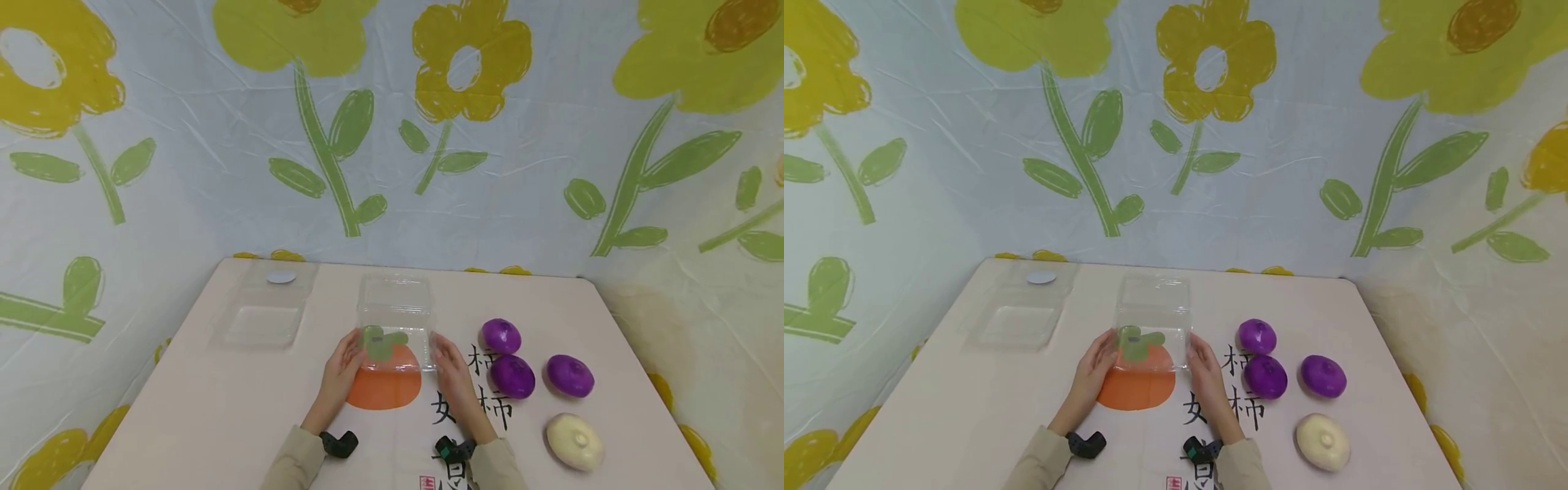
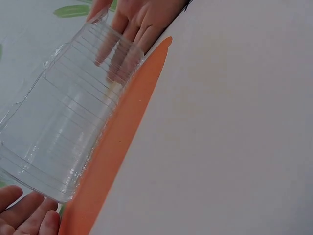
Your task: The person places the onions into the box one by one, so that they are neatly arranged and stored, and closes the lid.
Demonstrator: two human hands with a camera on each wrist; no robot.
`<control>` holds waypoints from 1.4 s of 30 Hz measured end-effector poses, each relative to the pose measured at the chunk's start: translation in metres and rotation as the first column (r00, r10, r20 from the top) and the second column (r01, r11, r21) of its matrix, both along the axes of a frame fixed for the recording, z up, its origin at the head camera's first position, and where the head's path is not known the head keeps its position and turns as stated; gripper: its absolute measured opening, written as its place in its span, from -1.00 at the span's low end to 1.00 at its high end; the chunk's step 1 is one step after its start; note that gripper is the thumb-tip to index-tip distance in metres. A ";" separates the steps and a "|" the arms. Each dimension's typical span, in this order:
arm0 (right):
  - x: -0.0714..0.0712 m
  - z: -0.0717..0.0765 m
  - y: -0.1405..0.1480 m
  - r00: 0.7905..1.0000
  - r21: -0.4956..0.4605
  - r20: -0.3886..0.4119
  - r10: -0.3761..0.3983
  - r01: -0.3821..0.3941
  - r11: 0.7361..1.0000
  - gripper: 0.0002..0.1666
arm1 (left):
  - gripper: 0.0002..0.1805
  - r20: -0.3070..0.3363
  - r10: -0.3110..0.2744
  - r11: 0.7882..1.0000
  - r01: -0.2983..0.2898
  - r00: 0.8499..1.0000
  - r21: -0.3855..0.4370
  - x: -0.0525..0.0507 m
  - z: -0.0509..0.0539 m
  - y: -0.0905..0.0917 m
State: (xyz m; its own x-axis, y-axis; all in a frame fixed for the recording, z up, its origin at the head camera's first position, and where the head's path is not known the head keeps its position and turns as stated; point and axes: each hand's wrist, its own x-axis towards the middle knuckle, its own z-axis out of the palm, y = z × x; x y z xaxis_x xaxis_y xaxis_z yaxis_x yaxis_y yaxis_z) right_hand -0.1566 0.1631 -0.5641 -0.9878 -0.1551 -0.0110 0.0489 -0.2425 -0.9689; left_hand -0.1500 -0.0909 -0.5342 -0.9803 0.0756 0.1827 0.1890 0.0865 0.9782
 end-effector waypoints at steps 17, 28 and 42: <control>0.021 0.002 -0.001 0.998 0.044 -0.020 -0.057 0.058 0.997 -0.42 | -0.38 -0.100 -0.021 1.000 0.022 0.995 0.010 0.015 0.001 -0.007; 0.027 0.001 -0.002 0.994 0.087 -0.037 -0.100 0.103 0.991 -0.45 | -0.23 -0.233 0.013 0.975 -0.063 0.972 -0.211 0.006 -0.040 -0.012; 0.037 0.023 0.003 0.970 0.148 -0.122 -0.208 0.225 0.963 -0.47 | -0.06 -0.223 -0.099 0.965 0.038 0.970 -0.261 0.002 -0.040 -0.015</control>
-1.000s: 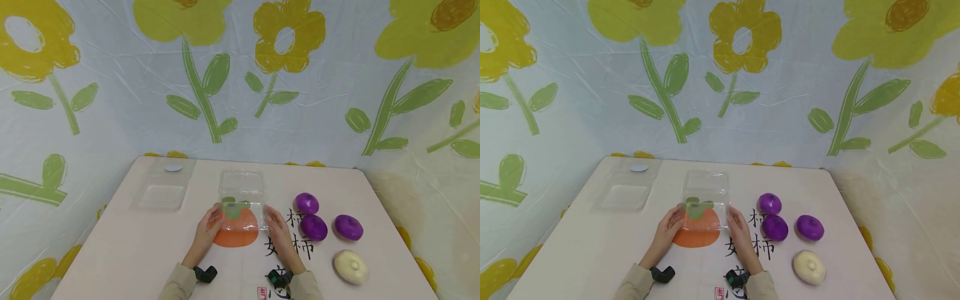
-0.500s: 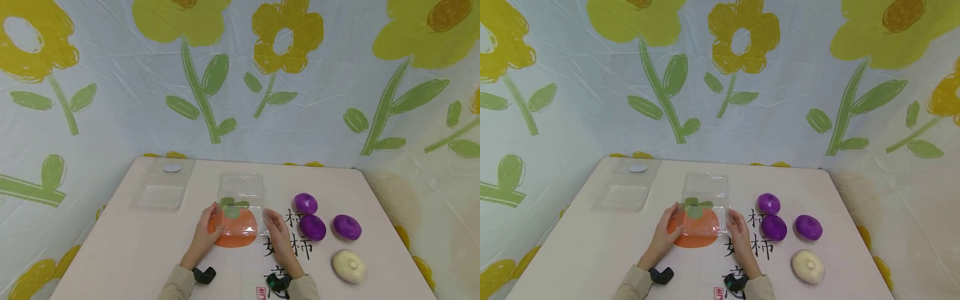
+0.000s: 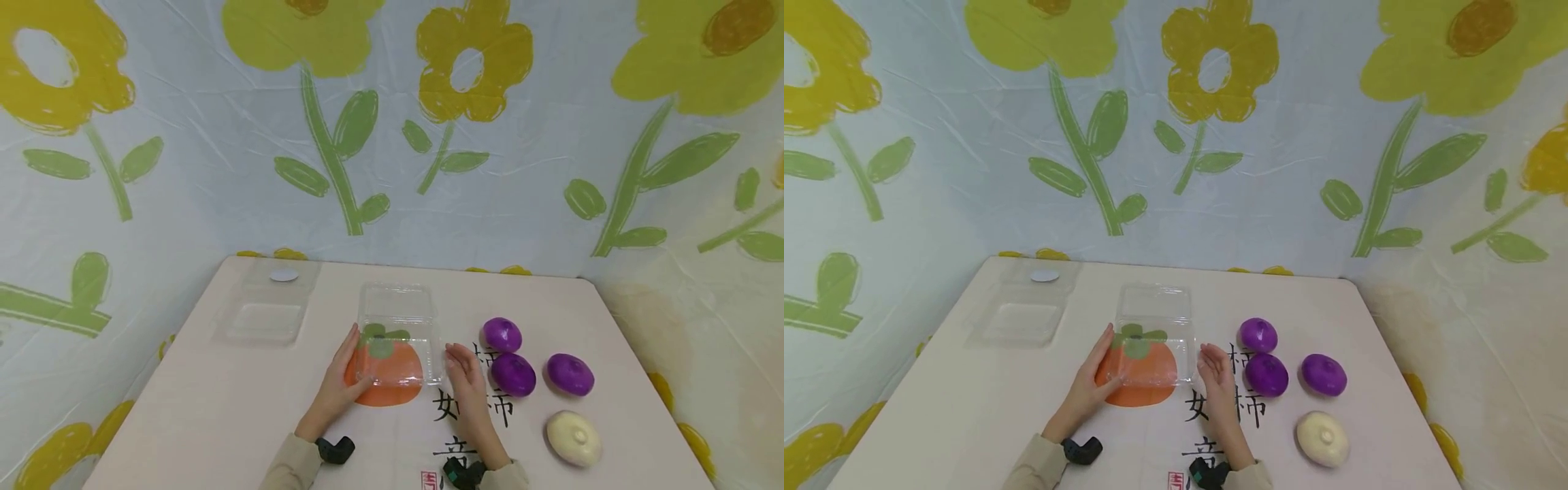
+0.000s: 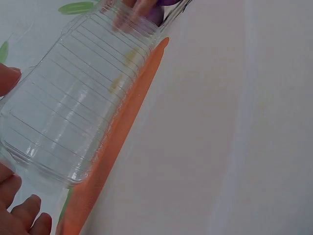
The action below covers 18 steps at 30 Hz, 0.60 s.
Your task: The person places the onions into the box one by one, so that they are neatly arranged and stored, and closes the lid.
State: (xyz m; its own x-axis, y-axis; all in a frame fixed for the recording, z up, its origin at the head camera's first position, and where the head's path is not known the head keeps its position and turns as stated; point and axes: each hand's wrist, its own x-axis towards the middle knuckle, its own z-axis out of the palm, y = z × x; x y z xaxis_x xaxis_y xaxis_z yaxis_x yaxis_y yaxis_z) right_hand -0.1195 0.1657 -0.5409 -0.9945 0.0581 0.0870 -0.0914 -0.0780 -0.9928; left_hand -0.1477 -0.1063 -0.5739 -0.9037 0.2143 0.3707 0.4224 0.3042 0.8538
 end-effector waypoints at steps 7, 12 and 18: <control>0.006 0.030 0.035 0.921 0.020 -0.322 -0.217 0.236 0.971 -0.53 | -0.07 -0.015 0.010 1.000 -0.010 1.000 -0.011 -0.001 0.002 0.001; 0.007 0.034 0.068 0.858 0.079 -0.302 -0.416 0.458 0.885 -0.53 | -0.10 -0.020 -0.009 1.000 0.008 1.000 -0.003 -0.002 0.001 0.001; 0.010 0.020 0.084 0.856 0.164 -0.188 -0.481 0.510 0.844 -0.48 | -0.10 -0.019 -0.019 1.000 0.019 1.000 0.013 -0.001 -0.004 0.002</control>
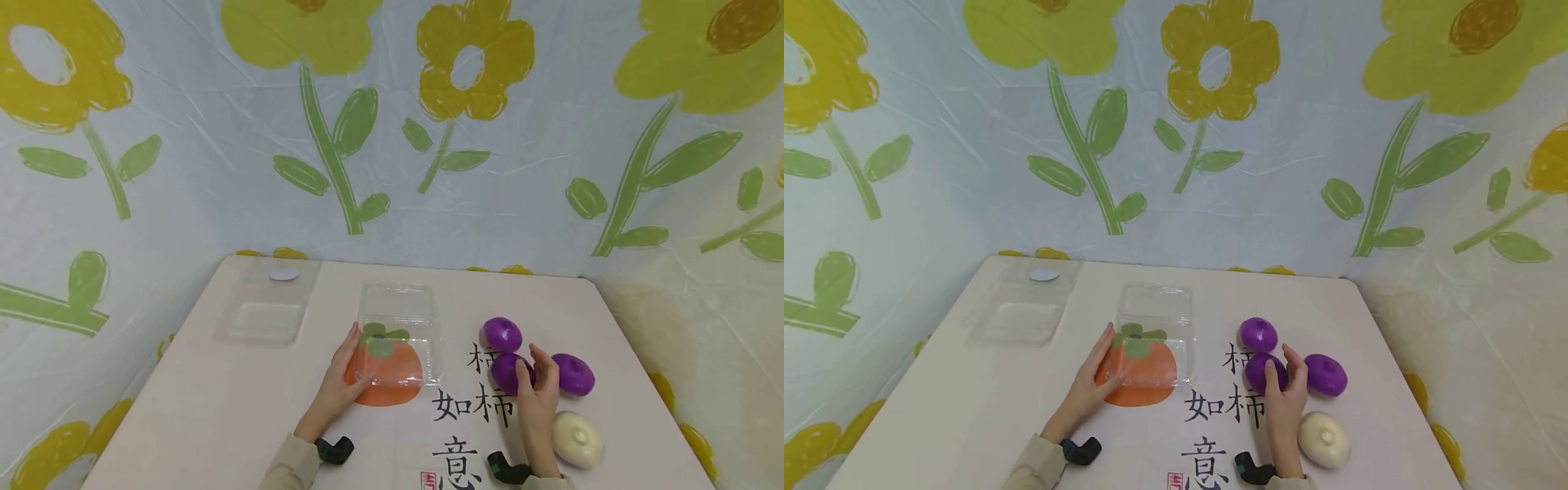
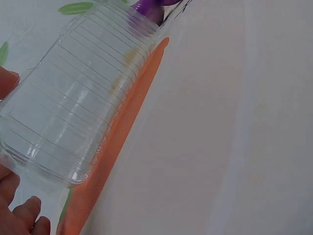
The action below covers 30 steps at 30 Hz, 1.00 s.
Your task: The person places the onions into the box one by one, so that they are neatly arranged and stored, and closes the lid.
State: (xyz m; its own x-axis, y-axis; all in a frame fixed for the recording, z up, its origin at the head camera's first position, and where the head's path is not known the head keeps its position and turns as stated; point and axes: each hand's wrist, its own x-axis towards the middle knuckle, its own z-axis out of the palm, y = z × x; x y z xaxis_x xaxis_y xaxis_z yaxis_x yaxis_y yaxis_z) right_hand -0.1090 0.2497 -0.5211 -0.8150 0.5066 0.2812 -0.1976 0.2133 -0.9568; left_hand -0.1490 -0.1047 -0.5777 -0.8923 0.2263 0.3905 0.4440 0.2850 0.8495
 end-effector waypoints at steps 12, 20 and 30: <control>0.005 -0.026 -0.003 0.978 0.055 0.202 -0.059 0.049 0.997 -0.29 | -0.13 -0.035 0.010 0.999 -0.011 0.999 -0.037 0.016 0.033 0.002; 0.004 -0.027 -0.004 0.960 0.063 0.278 -0.025 0.007 0.998 0.02 | -0.14 -0.043 0.003 0.999 -0.004 0.999 -0.033 0.017 0.041 0.003; 0.003 -0.027 -0.003 0.958 0.110 0.284 -0.049 0.018 0.994 0.08 | -0.09 -0.011 0.019 0.999 -0.020 1.000 -0.050 0.000 -0.001 0.000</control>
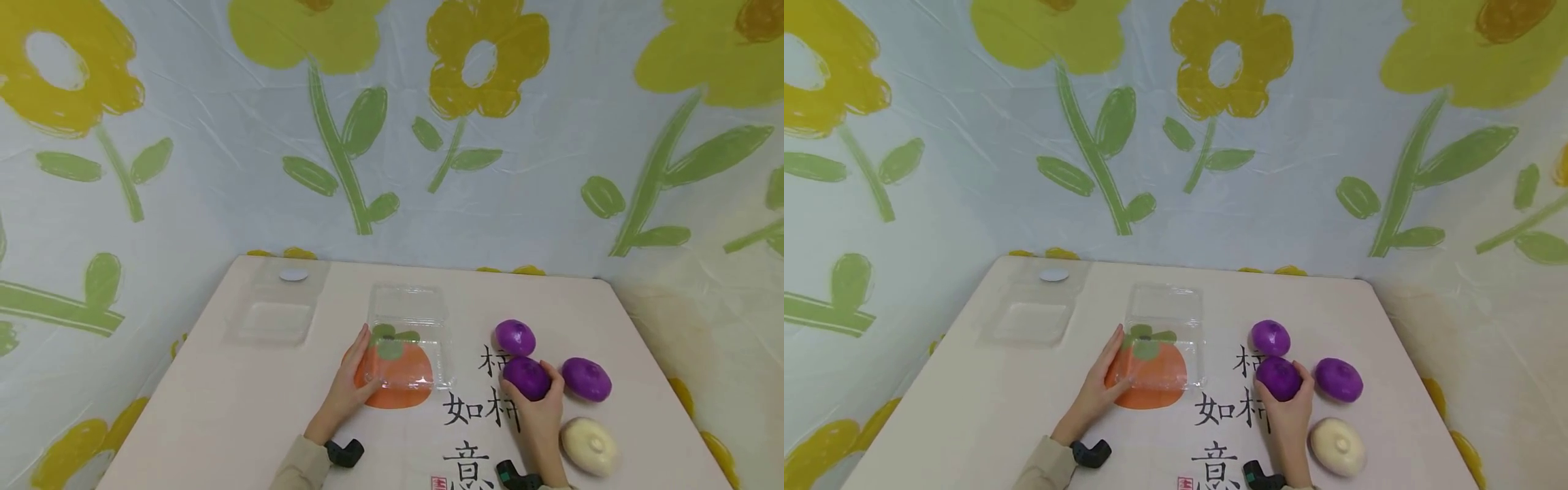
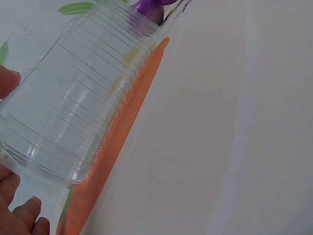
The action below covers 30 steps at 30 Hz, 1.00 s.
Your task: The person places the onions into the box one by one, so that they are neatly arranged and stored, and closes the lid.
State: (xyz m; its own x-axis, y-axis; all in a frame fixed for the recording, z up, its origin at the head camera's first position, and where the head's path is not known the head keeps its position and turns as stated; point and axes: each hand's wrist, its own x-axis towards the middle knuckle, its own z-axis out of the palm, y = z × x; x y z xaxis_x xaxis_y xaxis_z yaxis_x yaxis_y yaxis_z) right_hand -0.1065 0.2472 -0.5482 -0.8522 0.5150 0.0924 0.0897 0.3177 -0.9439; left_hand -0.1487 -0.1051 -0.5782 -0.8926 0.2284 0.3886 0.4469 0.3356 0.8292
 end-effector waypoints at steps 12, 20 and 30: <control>0.001 0.027 -0.007 0.999 -0.020 -0.014 0.029 -0.029 0.999 0.05 | -0.08 0.022 -0.001 1.000 0.001 1.000 -0.001 0.001 0.001 0.000; -0.007 0.042 -0.025 0.994 -0.060 -0.090 0.061 -0.067 0.996 0.00 | -0.07 0.045 0.004 1.000 -0.004 0.999 0.006 0.001 0.003 0.001; -0.019 0.058 -0.048 0.980 -0.138 -0.136 0.143 -0.161 0.977 0.04 | -0.07 0.026 -0.004 1.000 0.004 1.000 -0.004 0.001 0.002 0.000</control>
State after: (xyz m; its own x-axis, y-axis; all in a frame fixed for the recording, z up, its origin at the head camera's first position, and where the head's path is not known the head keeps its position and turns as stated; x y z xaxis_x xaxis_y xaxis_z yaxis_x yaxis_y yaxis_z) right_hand -0.1253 0.1995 -0.4905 -0.9082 0.3961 0.1351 -0.0699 0.1746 -0.9822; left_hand -0.1481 -0.1047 -0.5762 -0.9013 0.2338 0.3647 0.4270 0.3375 0.8389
